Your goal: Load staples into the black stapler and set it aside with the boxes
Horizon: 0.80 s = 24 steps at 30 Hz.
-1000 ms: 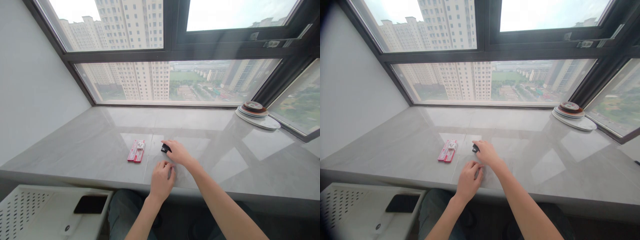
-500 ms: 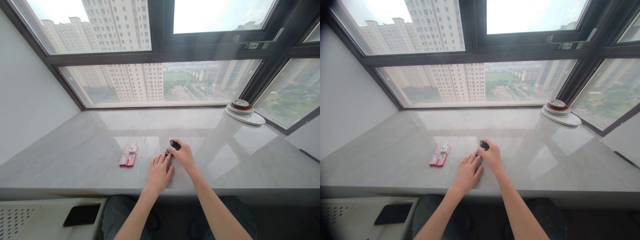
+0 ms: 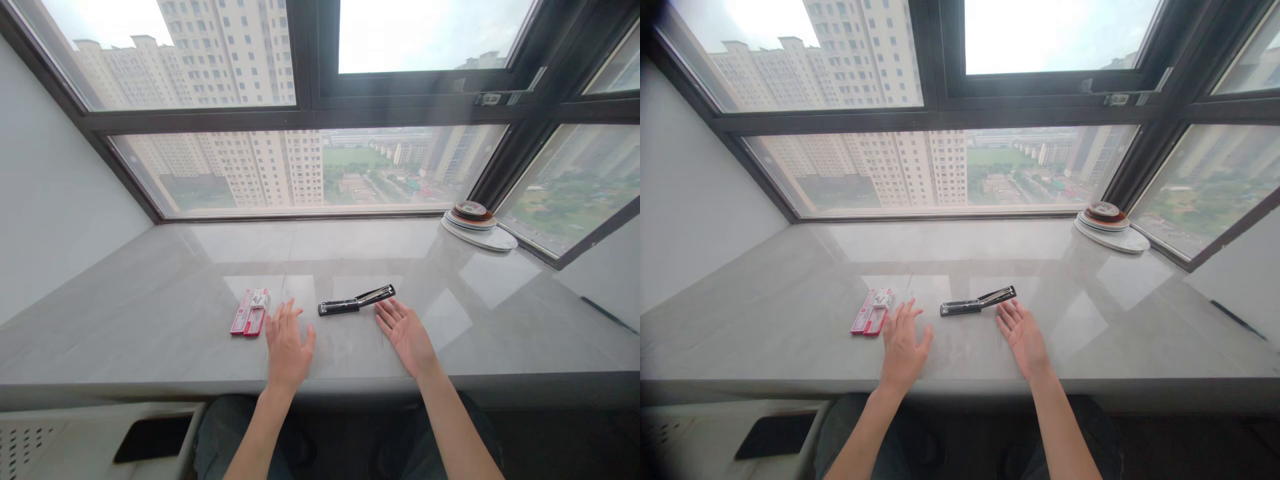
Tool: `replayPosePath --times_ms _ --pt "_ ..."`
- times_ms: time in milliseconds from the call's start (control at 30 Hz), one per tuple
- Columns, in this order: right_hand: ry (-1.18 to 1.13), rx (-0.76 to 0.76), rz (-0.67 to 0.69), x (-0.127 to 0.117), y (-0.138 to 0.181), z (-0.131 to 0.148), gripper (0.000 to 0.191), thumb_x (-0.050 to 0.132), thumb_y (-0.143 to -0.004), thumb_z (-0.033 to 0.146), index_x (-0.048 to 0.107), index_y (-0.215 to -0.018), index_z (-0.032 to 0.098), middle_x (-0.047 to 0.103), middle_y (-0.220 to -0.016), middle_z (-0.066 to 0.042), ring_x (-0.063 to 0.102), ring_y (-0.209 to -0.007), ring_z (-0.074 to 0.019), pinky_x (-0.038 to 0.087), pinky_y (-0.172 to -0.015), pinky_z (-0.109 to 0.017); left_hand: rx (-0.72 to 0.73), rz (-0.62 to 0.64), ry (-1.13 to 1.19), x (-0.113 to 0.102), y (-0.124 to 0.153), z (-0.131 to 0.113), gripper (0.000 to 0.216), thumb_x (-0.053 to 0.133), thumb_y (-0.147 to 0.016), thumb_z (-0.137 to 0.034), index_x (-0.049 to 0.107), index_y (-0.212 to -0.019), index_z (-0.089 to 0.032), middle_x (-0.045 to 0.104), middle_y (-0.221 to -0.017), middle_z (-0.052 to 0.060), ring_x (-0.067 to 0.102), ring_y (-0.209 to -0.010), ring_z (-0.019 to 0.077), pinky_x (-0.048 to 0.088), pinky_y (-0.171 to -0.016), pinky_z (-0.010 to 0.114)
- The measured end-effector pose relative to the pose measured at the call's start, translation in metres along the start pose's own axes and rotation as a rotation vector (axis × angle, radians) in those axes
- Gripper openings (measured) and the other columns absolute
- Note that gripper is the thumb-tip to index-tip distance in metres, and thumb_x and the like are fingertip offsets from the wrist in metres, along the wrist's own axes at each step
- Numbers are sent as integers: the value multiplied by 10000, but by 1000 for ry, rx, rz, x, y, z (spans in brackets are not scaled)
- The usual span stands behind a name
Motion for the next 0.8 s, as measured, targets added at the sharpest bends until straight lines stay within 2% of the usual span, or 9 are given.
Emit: replayPosePath --times_ms 100,167,233,300,400,500,600,700,800 --pt "116 71 29 -8 31 -2 436 651 -910 496 611 -1269 252 673 -1312 -82 628 -1262 -245 545 -1049 -396 -239 -122 -173 -23 12 44 498 538 -991 -336 489 -1437 -119 260 -1632 208 188 -1517 408 144 -1210 678" --pt "264 124 69 -9 45 -6 449 680 -887 519 648 -1224 224 717 -1171 -92 700 -1096 -243 591 -928 -369 -277 -123 -216 -30 22 61 507 559 -981 -347 507 -1441 -140 249 -1633 202 188 -1509 422 168 -1193 685" --pt "441 151 118 -7 51 -13 466 683 -870 547 669 -1184 203 730 -1020 -78 721 -871 -208 602 -743 -322 -233 -91 -181 -31 30 64 446 568 -980 -341 558 -1408 -217 328 -1602 151 261 -1480 397 233 -1183 646" --pt "616 148 174 -1 50 -18 472 658 -877 565 669 -1175 199 716 -906 -47 661 -662 -154 533 -560 -266 -137 -20 -57 -27 34 55 361 560 -987 -313 610 -1343 -286 489 -1488 101 409 -1382 350 349 -1137 572" --pt "795 137 289 18 42 -24 445 600 -916 567 659 -1154 196 673 -794 0 523 -471 -84 393 -439 -219 21 126 193 -13 31 24 301 560 -986 -257 650 -1264 -327 655 -1257 46 561 -1174 286 464 -1024 464" --pt "785 197 408 37 29 -29 425 552 -940 585 640 -1074 192 626 -747 27 422 -389 -49 268 -386 -207 111 230 383 5 19 -13 410 663 -931 -247 623 -1328 -339 684 -1199 30 586 -1120 267 477 -1000 429" --pt "765 275 452 46 12 -30 442 539 -934 616 614 -922 180 545 -644 50 323 -379 -40 163 -377 -212 147 290 495 23 3 -42 554 752 -875 -265 583 -1397 -340 695 -1172 25 596 -1091 257 477 -1001 422" --pt "849 295 429 38 -5 -27 428 610 -896 594 620 -856 168 461 -550 70 290 -408 -51 147 -398 -217 195 312 529 33 -7 -55 547 784 -854 -278 610 -1369 -338 700 -1163 20 594 -1078 256 473 -998 423" --pt "908 286 402 22 -16 -20 403 649 -874 561 634 -845 159 470 -520 67 302 -416 -60 152 -417 -223 234 303 531 33 -9 -53 424 755 -885 -271 651 -1292 -330 689 -1173 14 582 -1101 254 470 -998 417"
Point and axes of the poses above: each hand's wrist, its own y-axis away from the middle knuckle, its own x-axis out of the palm, z = x × y, the point moved 6 cm from there along -y, towards the middle knuckle
